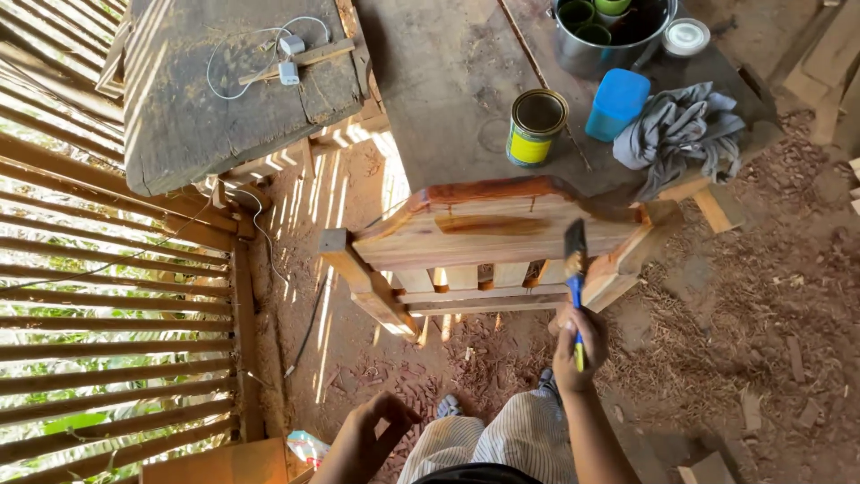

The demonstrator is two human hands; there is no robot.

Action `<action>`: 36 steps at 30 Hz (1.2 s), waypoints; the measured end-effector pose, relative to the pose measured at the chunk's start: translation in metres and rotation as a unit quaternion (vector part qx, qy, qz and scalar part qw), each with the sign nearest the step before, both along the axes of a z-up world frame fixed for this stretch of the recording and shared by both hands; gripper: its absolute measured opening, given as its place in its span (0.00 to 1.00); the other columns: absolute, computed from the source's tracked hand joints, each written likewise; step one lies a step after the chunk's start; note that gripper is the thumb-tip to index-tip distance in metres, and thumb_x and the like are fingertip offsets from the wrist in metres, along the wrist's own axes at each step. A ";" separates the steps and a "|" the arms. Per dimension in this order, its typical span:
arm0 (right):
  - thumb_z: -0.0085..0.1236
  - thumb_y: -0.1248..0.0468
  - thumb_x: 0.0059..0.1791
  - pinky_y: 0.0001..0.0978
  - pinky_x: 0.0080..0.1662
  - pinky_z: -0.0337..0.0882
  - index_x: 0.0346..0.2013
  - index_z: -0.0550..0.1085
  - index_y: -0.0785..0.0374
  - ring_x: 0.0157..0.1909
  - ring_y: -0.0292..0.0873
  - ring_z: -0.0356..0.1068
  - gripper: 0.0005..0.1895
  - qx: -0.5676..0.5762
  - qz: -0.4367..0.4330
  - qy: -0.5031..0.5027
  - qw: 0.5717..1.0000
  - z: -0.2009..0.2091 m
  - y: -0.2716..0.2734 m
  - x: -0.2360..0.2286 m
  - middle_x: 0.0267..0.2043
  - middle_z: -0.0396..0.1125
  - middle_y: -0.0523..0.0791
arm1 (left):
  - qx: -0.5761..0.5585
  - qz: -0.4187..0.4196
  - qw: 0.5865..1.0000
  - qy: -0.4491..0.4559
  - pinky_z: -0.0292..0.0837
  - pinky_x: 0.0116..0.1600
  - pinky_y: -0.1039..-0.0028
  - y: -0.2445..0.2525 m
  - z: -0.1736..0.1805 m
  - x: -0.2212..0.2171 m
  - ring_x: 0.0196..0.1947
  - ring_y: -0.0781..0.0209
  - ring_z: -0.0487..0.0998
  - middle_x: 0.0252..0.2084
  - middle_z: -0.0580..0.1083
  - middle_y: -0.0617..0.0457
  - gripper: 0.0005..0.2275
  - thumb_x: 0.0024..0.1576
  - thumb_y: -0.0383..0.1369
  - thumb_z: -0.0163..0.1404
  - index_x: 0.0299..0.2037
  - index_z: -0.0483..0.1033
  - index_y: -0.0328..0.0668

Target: The person applies varnish to a wooden chair using a paintbrush, covering the slats and frame. They dip the brush into a can of varnish repeatedly and later move the chair to a workbench to continue applying the finish to the backrest.

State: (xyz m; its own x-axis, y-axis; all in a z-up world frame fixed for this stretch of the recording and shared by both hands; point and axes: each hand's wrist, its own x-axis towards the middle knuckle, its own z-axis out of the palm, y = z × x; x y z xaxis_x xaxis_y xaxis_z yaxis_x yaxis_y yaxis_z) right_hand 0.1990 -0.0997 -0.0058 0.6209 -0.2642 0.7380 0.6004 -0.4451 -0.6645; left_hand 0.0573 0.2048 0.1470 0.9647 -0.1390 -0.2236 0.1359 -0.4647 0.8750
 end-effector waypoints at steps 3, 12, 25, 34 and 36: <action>0.47 0.73 0.55 0.26 0.37 0.73 0.55 0.69 0.60 0.36 0.37 0.67 0.14 0.010 0.062 -0.043 0.997 0.002 0.045 0.009 0.40 0.67 0.46 | 0.020 -0.005 1.000 0.014 0.76 0.45 0.74 0.011 -0.003 -0.011 0.37 0.62 0.83 0.34 0.80 0.53 0.03 0.53 0.23 0.55 0.35 0.79 0.39; 0.50 0.70 0.55 0.19 0.30 0.69 0.56 0.70 0.58 0.28 0.30 0.65 0.15 0.042 0.204 -0.027 0.978 -0.024 0.059 0.052 0.33 0.68 0.39 | 0.078 0.040 0.992 0.088 0.79 0.46 0.71 0.086 -0.075 -0.055 0.39 0.61 0.84 0.40 0.82 0.53 0.03 0.56 0.30 0.52 0.35 0.76 0.39; 0.53 0.74 0.53 0.26 0.34 0.74 0.51 0.71 0.58 0.34 0.37 0.70 0.13 -0.057 0.014 -0.040 0.997 0.005 0.073 0.037 0.38 0.69 0.42 | 0.101 0.038 0.985 0.131 0.80 0.45 0.68 0.116 -0.128 -0.079 0.42 0.57 0.86 0.38 0.83 0.50 0.05 0.55 0.31 0.53 0.36 0.71 0.41; 0.54 0.73 0.51 0.25 0.34 0.74 0.54 0.68 0.54 0.36 0.39 0.69 0.19 -0.105 -0.013 -0.026 0.994 -0.015 0.072 0.003 0.41 0.69 0.45 | 0.136 0.044 0.979 0.142 0.82 0.43 0.68 0.141 -0.164 -0.093 0.38 0.54 0.87 0.36 0.83 0.49 0.06 0.56 0.33 0.53 0.37 0.70 0.44; 0.54 0.71 0.50 0.25 0.30 0.71 0.55 0.67 0.53 0.34 0.39 0.68 0.19 -0.124 -0.006 -0.020 0.992 -0.016 0.103 0.008 0.40 0.69 0.45 | 0.136 0.042 0.980 0.141 0.82 0.44 0.68 0.143 -0.170 -0.095 0.39 0.55 0.87 0.37 0.83 0.49 0.05 0.56 0.33 0.53 0.37 0.70 0.44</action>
